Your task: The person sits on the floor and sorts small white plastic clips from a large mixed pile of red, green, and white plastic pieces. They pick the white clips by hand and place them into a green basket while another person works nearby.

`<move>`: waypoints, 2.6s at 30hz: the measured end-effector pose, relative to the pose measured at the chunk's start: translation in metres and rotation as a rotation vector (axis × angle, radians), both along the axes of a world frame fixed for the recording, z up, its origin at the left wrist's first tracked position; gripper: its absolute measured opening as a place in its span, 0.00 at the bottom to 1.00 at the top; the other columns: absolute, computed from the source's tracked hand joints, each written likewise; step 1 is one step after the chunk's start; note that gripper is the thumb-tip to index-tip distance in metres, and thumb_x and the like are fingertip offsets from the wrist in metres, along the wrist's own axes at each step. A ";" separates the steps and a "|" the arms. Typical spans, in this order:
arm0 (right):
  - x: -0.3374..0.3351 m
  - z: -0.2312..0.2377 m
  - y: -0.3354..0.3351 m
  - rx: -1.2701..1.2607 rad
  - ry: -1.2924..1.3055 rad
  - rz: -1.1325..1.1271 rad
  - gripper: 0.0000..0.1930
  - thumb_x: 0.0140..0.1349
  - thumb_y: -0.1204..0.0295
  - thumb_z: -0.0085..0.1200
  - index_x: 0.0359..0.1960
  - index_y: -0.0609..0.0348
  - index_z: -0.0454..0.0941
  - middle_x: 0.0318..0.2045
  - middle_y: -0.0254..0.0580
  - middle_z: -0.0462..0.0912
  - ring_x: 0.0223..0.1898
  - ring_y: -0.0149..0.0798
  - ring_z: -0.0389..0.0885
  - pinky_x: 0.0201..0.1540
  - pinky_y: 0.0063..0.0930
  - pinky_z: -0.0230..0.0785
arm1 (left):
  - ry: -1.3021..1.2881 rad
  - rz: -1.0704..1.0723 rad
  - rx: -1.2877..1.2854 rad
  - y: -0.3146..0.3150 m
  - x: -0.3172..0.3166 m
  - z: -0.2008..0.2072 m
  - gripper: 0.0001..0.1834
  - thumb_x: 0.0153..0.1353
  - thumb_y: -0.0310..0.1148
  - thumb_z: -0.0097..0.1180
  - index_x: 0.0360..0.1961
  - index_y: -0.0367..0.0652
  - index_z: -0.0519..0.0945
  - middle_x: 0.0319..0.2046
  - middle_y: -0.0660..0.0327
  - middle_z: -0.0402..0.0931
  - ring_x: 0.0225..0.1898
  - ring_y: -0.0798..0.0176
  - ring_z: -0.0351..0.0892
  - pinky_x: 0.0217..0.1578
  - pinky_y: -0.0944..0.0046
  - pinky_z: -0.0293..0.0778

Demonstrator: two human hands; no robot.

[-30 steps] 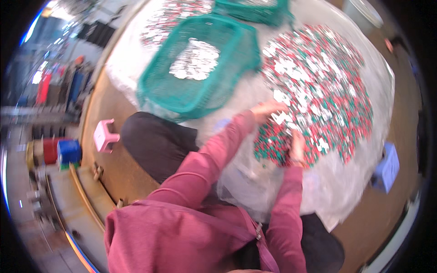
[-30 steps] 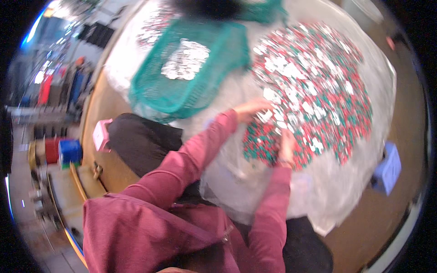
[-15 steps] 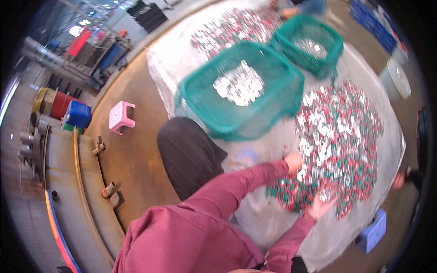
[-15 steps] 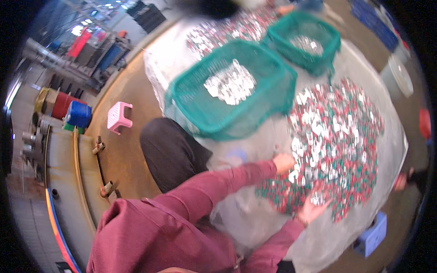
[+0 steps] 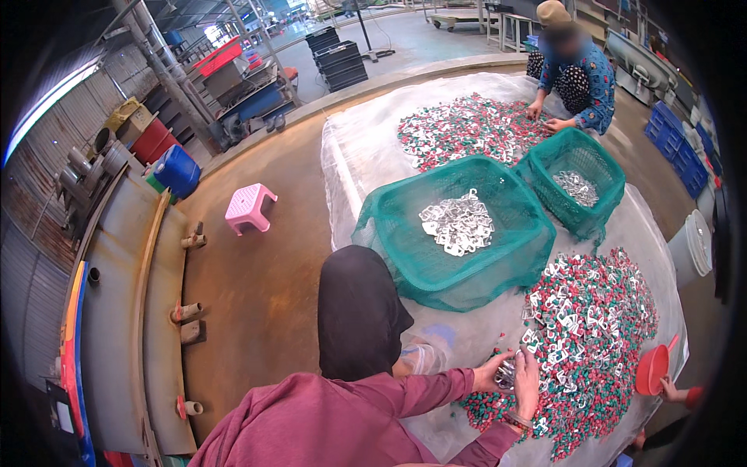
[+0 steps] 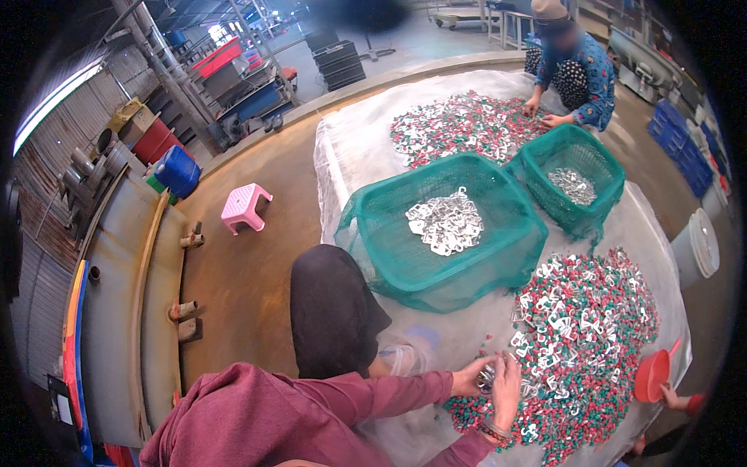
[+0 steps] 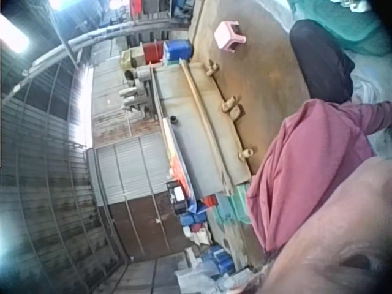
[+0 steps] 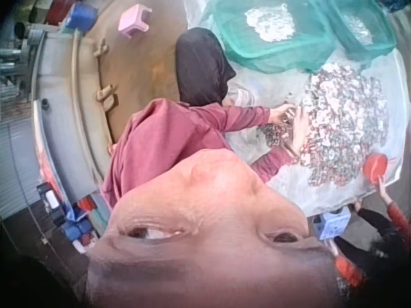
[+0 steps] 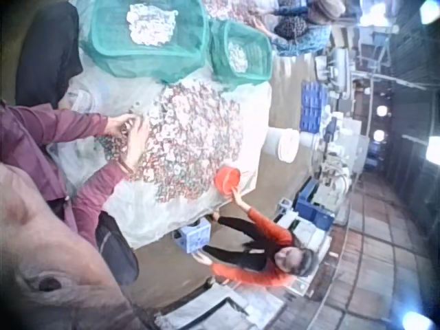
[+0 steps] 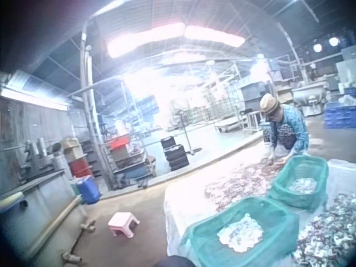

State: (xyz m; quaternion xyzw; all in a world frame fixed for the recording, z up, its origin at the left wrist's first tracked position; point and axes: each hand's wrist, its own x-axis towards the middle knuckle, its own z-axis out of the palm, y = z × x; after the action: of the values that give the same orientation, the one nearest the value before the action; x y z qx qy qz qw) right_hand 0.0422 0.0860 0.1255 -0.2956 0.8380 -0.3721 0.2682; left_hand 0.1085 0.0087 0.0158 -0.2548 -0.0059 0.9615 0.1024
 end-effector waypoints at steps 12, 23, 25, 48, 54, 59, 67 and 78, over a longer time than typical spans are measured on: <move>-0.045 0.025 0.094 -0.231 0.101 -0.679 0.23 0.65 0.60 0.44 0.56 0.62 0.68 0.50 0.53 0.74 0.51 0.44 0.73 0.53 0.33 0.63 | 0.765 0.960 0.451 -0.233 -0.022 0.155 0.42 0.61 0.59 0.38 0.64 0.35 0.49 0.64 0.42 0.46 0.65 0.37 0.48 0.54 0.40 0.67; -0.045 -0.060 0.131 0.092 -0.006 -0.674 0.51 0.43 0.64 0.66 0.67 0.50 0.44 0.60 0.71 0.56 0.60 0.62 0.61 0.62 0.42 0.55 | 0.395 -0.466 -1.310 -0.082 -0.105 0.061 0.44 0.56 0.56 0.53 0.65 0.44 0.51 0.61 0.43 0.55 0.63 0.45 0.55 0.59 0.40 0.52; -0.049 -0.072 0.120 0.318 -0.013 -0.643 0.60 0.38 0.66 0.70 0.69 0.40 0.35 0.59 0.79 0.51 0.59 0.69 0.59 0.61 0.47 0.55 | 0.198 -0.725 -1.902 -0.061 -0.128 0.029 0.57 0.47 0.64 0.57 0.68 0.51 0.40 0.65 0.38 0.39 0.67 0.38 0.36 0.62 0.36 0.41; 0.025 -0.136 0.066 -0.435 -0.305 -0.846 0.27 0.54 0.81 0.48 0.58 0.62 0.60 0.46 0.54 0.73 0.40 0.49 0.77 0.44 0.42 0.74 | 0.422 -0.441 -1.638 0.025 -0.057 -0.026 0.31 0.53 0.26 0.55 0.60 0.47 0.63 0.45 0.51 0.70 0.38 0.64 0.73 0.37 0.64 0.72; 0.009 -0.072 0.096 -0.854 -0.752 -0.614 0.19 0.54 0.85 0.47 0.48 0.66 0.63 0.43 0.45 0.73 0.38 0.38 0.79 0.41 0.36 0.79 | 0.292 -0.563 -1.128 -0.019 -0.065 0.024 0.30 0.58 0.21 0.50 0.62 0.44 0.59 0.40 0.57 0.73 0.33 0.68 0.77 0.31 0.71 0.74; 0.007 -0.073 0.099 -0.752 -0.789 -0.793 0.19 0.56 0.83 0.49 0.50 0.60 0.65 0.36 0.41 0.75 0.38 0.35 0.78 0.39 0.40 0.80 | 0.344 -0.633 -1.565 -0.029 -0.056 0.031 0.33 0.51 0.24 0.61 0.60 0.45 0.65 0.39 0.56 0.74 0.36 0.66 0.76 0.39 0.66 0.72; 0.007 -0.091 0.090 -0.442 -0.764 -0.902 0.16 0.65 0.63 0.46 0.53 0.51 0.70 0.41 0.35 0.80 0.42 0.35 0.76 0.39 0.51 0.70 | 0.356 -0.598 -1.759 -0.024 -0.060 0.034 0.44 0.41 0.32 0.71 0.61 0.44 0.63 0.45 0.53 0.75 0.42 0.60 0.76 0.45 0.62 0.70; 0.012 -0.107 0.095 -0.355 -0.551 -0.704 0.18 0.53 0.78 0.48 0.48 0.65 0.74 0.29 0.40 0.78 0.25 0.27 0.77 0.22 0.22 0.72 | 0.443 -1.108 -1.502 -0.055 -0.048 0.041 0.16 0.57 0.32 0.58 0.47 0.45 0.76 0.34 0.64 0.76 0.26 0.68 0.76 0.22 0.73 0.74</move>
State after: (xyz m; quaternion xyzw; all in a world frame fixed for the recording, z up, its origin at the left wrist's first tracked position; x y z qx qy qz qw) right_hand 0.0537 0.1813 0.0189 0.0744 0.7084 -0.6421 0.2834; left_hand 0.0601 -0.0461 0.0564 -0.0329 0.7530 0.5556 0.3511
